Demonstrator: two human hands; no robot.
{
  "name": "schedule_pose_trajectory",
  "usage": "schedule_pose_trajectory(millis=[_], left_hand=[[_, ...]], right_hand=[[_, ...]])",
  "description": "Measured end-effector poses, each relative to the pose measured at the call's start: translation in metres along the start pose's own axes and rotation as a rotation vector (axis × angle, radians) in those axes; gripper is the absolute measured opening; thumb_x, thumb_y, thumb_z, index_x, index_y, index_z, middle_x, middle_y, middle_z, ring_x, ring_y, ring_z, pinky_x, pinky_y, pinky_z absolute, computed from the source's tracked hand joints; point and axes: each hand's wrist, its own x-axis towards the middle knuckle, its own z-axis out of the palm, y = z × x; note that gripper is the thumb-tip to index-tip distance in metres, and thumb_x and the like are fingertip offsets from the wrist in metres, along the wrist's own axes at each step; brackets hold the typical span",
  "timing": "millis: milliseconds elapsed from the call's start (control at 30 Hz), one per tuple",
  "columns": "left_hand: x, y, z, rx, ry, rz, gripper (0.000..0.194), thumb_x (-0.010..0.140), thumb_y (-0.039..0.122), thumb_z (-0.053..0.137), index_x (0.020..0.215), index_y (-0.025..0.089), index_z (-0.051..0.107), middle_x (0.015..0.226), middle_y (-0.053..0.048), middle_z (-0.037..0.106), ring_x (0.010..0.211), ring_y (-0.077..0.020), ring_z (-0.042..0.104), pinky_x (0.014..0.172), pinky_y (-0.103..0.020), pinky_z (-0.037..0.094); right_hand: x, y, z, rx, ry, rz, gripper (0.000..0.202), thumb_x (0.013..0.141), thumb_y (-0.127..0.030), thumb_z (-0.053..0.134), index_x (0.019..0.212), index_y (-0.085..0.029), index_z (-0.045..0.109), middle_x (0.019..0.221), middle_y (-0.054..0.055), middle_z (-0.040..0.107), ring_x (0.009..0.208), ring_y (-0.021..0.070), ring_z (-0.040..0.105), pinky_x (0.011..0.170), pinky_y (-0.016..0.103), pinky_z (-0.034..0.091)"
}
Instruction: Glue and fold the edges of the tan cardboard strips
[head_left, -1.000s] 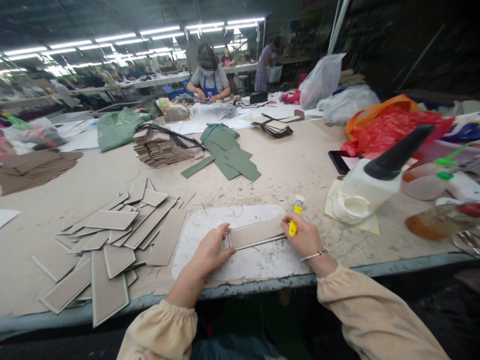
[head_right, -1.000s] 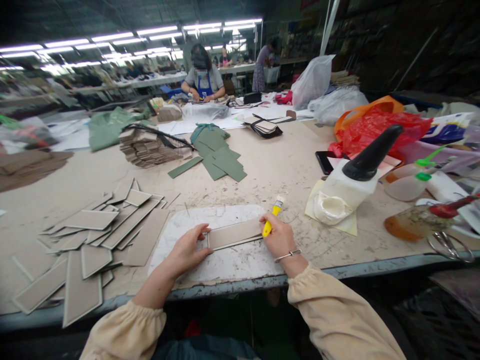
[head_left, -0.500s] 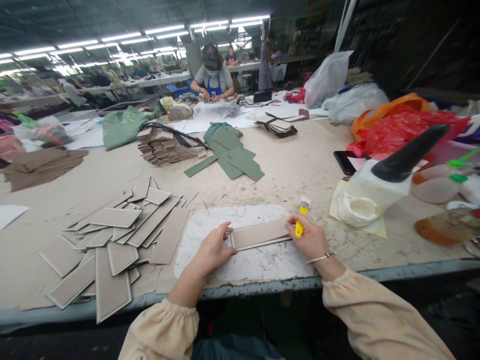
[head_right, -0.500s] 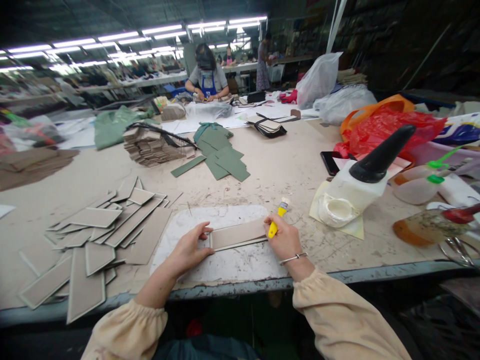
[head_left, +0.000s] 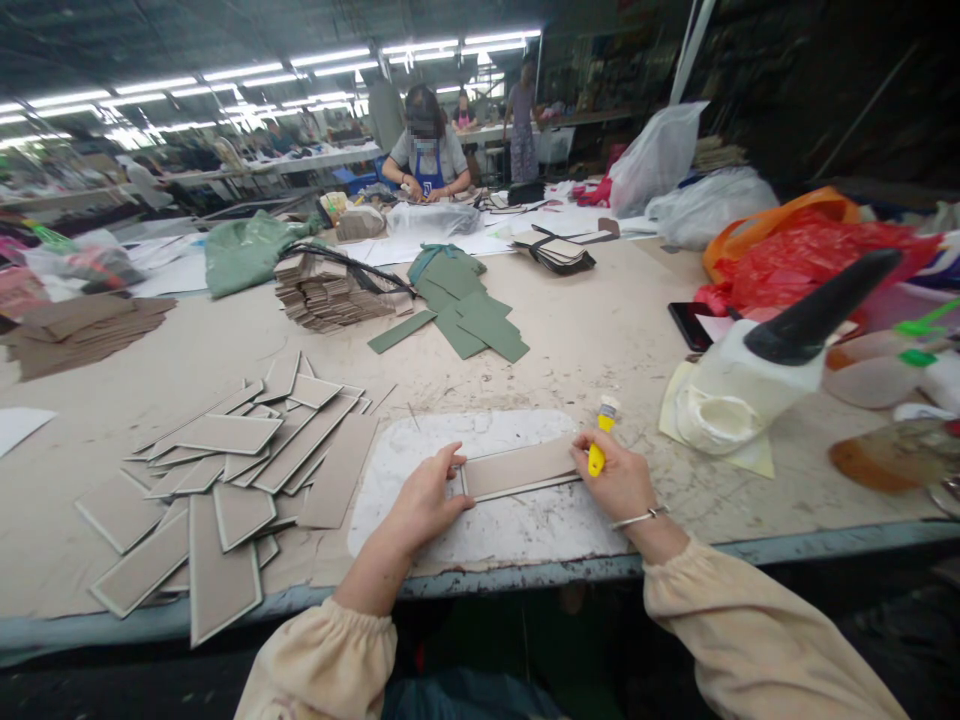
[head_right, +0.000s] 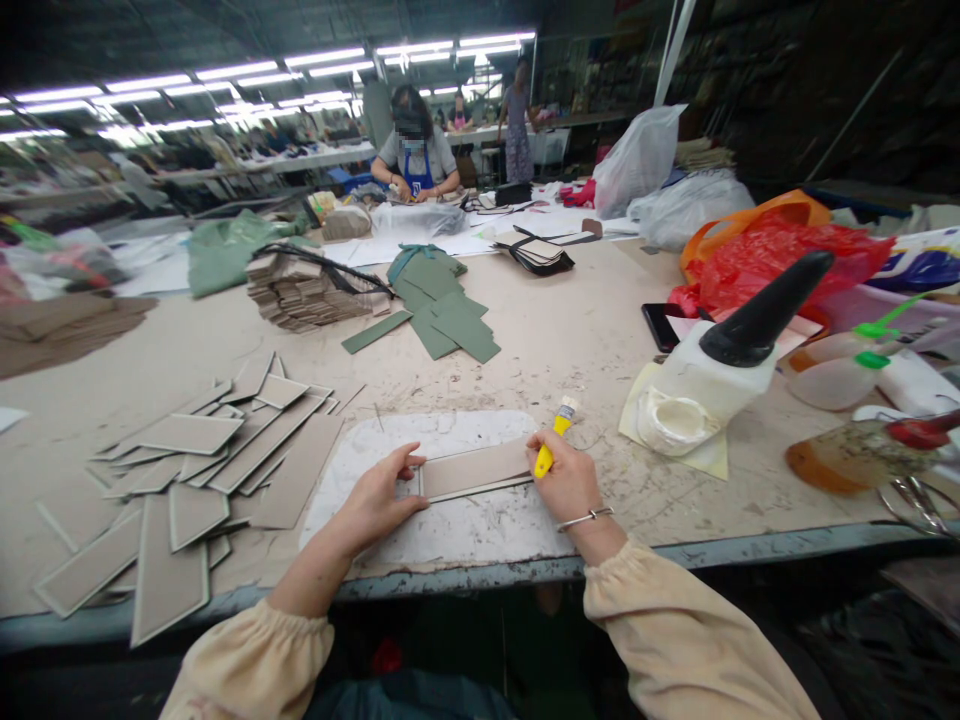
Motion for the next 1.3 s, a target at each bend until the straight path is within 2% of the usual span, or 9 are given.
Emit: schedule_pose_trajectory(millis=[367,933,1300], left_hand=[[-0.0005,0.0027,0.0000,-0.005,-0.002,-0.021,0.076,0.068,0.020,0.069,0.135,0.019,0.033,0.124,-0.006,0.058,0.098,-0.0190,0.058,0.092,-0.035,0.044],[0.0006,0.0020,0.0021,0.060,0.011,0.000,0.069,0.073,0.020,0.067,0.135,0.018,0.037,0.122,-0.007,0.060,0.098,-0.0201,0.058,0.091,-0.035,0.044],[0.0003,0.0035,-0.0008,0.059,-0.014,0.004,0.080,0.068,0.024,0.073,0.138,0.018,0.035,0.123,-0.008,0.060,0.102,-0.0213,0.057,0.092,-0.035,0.043]], right_hand=[[-0.0009,0.0008,0.0004,-0.017,0.015,-0.040,0.010,0.080,-0.025,0.053,0.080,-0.021,0.061,0.063,-0.002,0.062,0.052,0.0115,0.057,0.051,0.020,0.039],[-0.0016,-0.0009,-0.0001,-0.020,0.007,-0.053,0.008,0.079,-0.022,0.054,0.081,-0.021,0.061,0.068,-0.001,0.064,0.056,0.0121,0.059,0.054,0.020,0.041],[-0.0017,-0.0031,-0.0028,-0.027,-0.001,-0.066,0.008,0.079,-0.022,0.054,0.080,-0.021,0.061,0.066,-0.002,0.064,0.055,0.0121,0.059,0.054,0.020,0.041]])
